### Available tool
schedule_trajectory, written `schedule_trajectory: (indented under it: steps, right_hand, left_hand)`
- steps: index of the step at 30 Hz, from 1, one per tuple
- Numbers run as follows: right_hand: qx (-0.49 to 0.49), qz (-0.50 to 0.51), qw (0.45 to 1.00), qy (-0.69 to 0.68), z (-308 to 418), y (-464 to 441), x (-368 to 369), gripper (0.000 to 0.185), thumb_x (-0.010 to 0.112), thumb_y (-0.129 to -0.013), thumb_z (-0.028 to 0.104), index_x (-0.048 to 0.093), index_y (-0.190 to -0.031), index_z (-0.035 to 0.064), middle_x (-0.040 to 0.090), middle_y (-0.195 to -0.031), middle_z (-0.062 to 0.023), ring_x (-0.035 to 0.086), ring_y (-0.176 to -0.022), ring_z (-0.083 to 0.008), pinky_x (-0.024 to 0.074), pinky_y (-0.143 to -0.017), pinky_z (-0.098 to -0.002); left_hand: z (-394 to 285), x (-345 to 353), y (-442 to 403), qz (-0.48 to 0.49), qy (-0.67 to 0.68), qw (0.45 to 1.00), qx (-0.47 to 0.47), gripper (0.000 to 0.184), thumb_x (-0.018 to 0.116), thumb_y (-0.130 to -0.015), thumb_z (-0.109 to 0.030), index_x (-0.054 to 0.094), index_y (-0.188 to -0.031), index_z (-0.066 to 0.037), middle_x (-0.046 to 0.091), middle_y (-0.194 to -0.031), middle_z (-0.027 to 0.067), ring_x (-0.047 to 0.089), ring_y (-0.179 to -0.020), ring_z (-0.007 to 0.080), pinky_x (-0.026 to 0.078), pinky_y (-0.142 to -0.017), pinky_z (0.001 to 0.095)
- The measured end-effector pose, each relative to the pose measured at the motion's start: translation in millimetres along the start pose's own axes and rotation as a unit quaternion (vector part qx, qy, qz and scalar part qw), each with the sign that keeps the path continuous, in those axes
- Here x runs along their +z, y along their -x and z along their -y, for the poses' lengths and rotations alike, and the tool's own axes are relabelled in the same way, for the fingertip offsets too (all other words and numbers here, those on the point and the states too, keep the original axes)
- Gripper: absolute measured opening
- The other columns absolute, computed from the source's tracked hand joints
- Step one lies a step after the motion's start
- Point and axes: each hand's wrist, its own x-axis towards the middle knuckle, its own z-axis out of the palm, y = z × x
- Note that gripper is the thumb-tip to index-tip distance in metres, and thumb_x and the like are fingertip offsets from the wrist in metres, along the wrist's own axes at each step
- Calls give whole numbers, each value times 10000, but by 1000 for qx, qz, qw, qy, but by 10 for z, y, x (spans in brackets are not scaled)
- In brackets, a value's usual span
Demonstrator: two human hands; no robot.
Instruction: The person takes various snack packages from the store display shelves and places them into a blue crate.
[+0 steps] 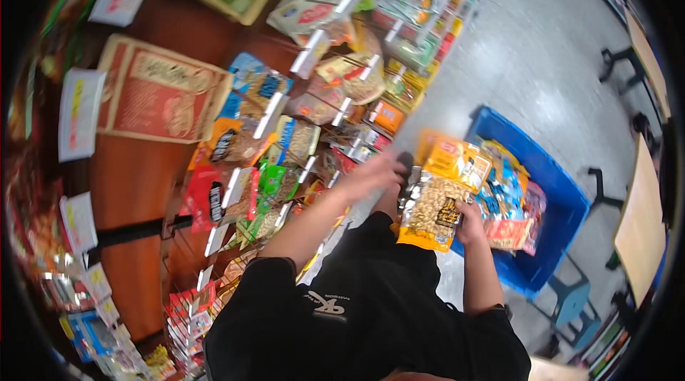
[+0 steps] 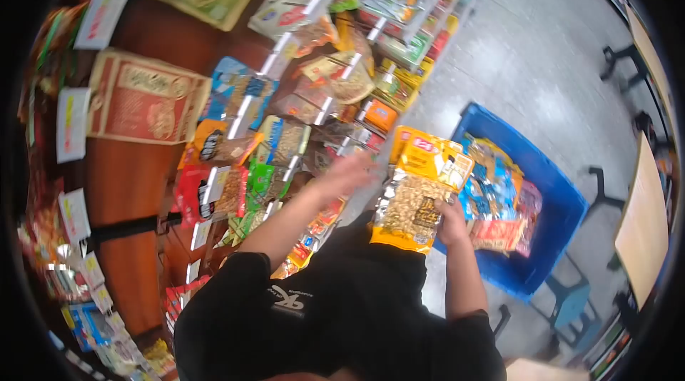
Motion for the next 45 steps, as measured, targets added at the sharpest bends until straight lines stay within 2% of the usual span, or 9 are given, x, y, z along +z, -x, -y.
schedule_trajectory:
  steps: [1,3,5,7,34,35,36,39,45]
  right_hand:
    - [14,-44,997,-67,-60,134,-196,666,636,-771,186,374,-1378,100,513,-1305,-133,497,-1218,-290,407,-1016,-477]
    - [9,-239,958,-158,-367,172,-830,540,598,-822,182,419,-1321,76,537,-1252,-102,533,-1151,-282,444,-976,-472]
    - [-57,-300,929,-211,-387,321,-1192,497,580,-879,169,399,-1332,76,531,-1252,-88,532,-1142,-263,446,-972,-449]
    - [-116,-343,917,-167,-259,345,-1297,485,560,-897,131,384,-1345,72,523,-1267,-92,523,-1157,-260,443,-975,-439]
    - [-145,-322,920,-171,-419,150,-899,477,550,-906,127,381,-1346,51,534,-1240,-104,536,-1116,-249,447,-947,-399]
    - [-136,-392,910,22,-530,195,-1085,423,553,-907,145,420,-1302,71,549,-1132,-80,543,-993,-201,462,-831,-343]
    - [-125,-446,860,214,-698,250,-1265,371,556,-907,163,459,-1258,90,563,-1024,-55,550,-870,-153,477,-715,-288]
    - [-139,-414,894,103,-561,437,-815,315,543,-903,80,458,-1206,61,504,-874,-12,481,-715,-73,388,-566,-192]
    - [-137,-400,896,134,-710,652,-781,314,558,-893,91,470,-1186,16,553,-932,-21,497,-752,-75,382,-617,-204]
  left_hand:
    - [111,108,-100,41,-57,997,-37,502,613,-865,-227,464,-1303,-33,572,-1207,91,570,-1061,214,446,-885,380]
    - [256,-319,-196,-118,366,923,-31,344,581,-892,-347,601,-1056,-45,608,-1127,144,594,-1047,276,489,-896,427]
    - [537,-935,-344,-6,603,797,29,396,475,-956,-335,508,-1199,-24,597,-1171,147,586,-1082,283,481,-949,454]
    - [291,-1137,-520,-327,564,757,-45,668,559,-900,-403,299,-1380,-18,460,-1348,171,474,-1234,305,403,-1031,480]
    - [-118,-1609,-278,-326,529,783,-7,733,583,-874,-443,283,-1396,-24,458,-1346,161,481,-1221,314,410,-1017,465]
    - [-248,-1769,-199,-331,520,788,6,725,583,-873,-444,294,-1389,-25,472,-1327,158,495,-1201,315,424,-1002,460]
    - [-158,-1889,-368,-335,539,772,36,692,586,-866,-424,317,-1362,-24,479,-1294,162,499,-1173,319,426,-983,466]
    - [524,-2288,-916,-331,648,668,155,595,592,-844,-365,387,-1282,-20,499,-1194,174,510,-1092,329,432,-926,484]
    - [1002,-2363,-1072,-293,729,597,164,574,627,-788,-330,448,-1228,-7,509,-1212,155,478,-1144,312,390,-966,477]
